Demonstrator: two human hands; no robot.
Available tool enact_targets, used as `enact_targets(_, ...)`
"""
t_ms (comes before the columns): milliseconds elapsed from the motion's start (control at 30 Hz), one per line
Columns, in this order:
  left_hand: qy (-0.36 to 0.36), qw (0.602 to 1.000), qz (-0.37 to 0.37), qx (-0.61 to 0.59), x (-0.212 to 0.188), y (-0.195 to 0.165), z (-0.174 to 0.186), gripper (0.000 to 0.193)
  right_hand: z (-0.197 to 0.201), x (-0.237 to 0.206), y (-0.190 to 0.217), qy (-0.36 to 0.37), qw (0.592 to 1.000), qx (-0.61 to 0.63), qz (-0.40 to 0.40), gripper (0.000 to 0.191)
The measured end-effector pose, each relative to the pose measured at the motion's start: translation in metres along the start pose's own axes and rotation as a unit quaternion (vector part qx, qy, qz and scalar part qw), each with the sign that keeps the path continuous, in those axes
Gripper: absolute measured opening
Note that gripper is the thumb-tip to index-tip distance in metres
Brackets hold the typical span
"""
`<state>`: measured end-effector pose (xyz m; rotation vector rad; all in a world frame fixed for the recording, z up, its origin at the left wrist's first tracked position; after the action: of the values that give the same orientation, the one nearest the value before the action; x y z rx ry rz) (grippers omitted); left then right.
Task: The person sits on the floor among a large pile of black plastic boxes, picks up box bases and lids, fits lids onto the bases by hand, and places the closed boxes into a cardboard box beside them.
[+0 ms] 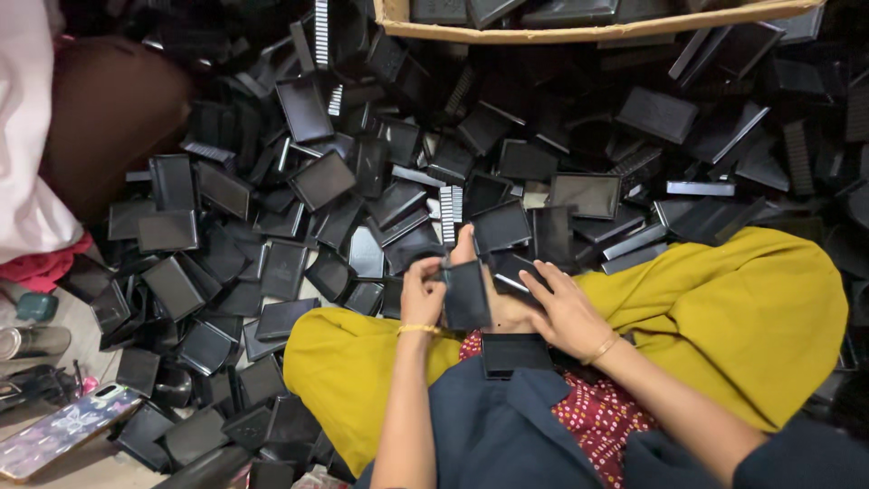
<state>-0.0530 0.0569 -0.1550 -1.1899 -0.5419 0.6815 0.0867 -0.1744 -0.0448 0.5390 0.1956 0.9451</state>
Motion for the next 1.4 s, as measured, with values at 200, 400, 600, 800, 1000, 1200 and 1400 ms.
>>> enact_targets(200, 0.104, 0.986, -0.008, 0.129, -0.010, 0.017, -0.013, 0.033, -0.001, 0.043, -0.023, 0.013, 0.997, 0.067, -0.024, 0.044)
enact_targets(400, 0.005, 0.999, 0.036, -0.009, -0.011, 0.020, 0.001, 0.028, 0.004, 0.099, -0.014, -0.069, 0.977, -0.193, 0.065, 0.034)
enact_targets(600, -0.061, 0.894, 0.094, -0.433, -0.014, -0.039, 0.007, 0.055, 0.030, 0.059, -0.021, 0.066, 0.848, 0.460, -0.256, 0.049)
enact_targets(800, -0.055, 0.765, 0.078, -0.637, -0.016, -0.099, -0.029, 0.044, 0.011, 0.024, 0.033, 0.090, 0.931, 0.341, -0.093, 0.069)
enact_targets(1000, -0.069, 0.843, 0.075, -0.528, -0.017, -0.118, -0.039, 0.068, 0.012, 0.024, 0.044, 0.152, 0.942, 0.243, -0.176, 0.089)
enact_targets(1200, -0.054, 0.866, 0.046, -0.495, -0.021, -0.122, -0.048, 0.071, 0.002, 0.025, 0.042, 0.138, 0.950, 0.228, -0.164, 0.089)
enact_targets(1400, -0.041, 0.984, -0.070, -0.157, -0.012, -0.114, -0.027, 0.056, -0.004, 0.022, 0.029, 0.394, 0.594, 0.614, -0.339, 0.063)
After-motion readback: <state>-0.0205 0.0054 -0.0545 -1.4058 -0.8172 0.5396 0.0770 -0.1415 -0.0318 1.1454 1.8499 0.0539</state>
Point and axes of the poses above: each hand's wrist, its own x-axis towards the middle knuckle, its own z-axis out of the back of the hand, y = z × x, the point moved 3 cm from there along x, towards the middle knuckle, and after that the axes turned 12 degrees about -z, right-handed, at the moved point
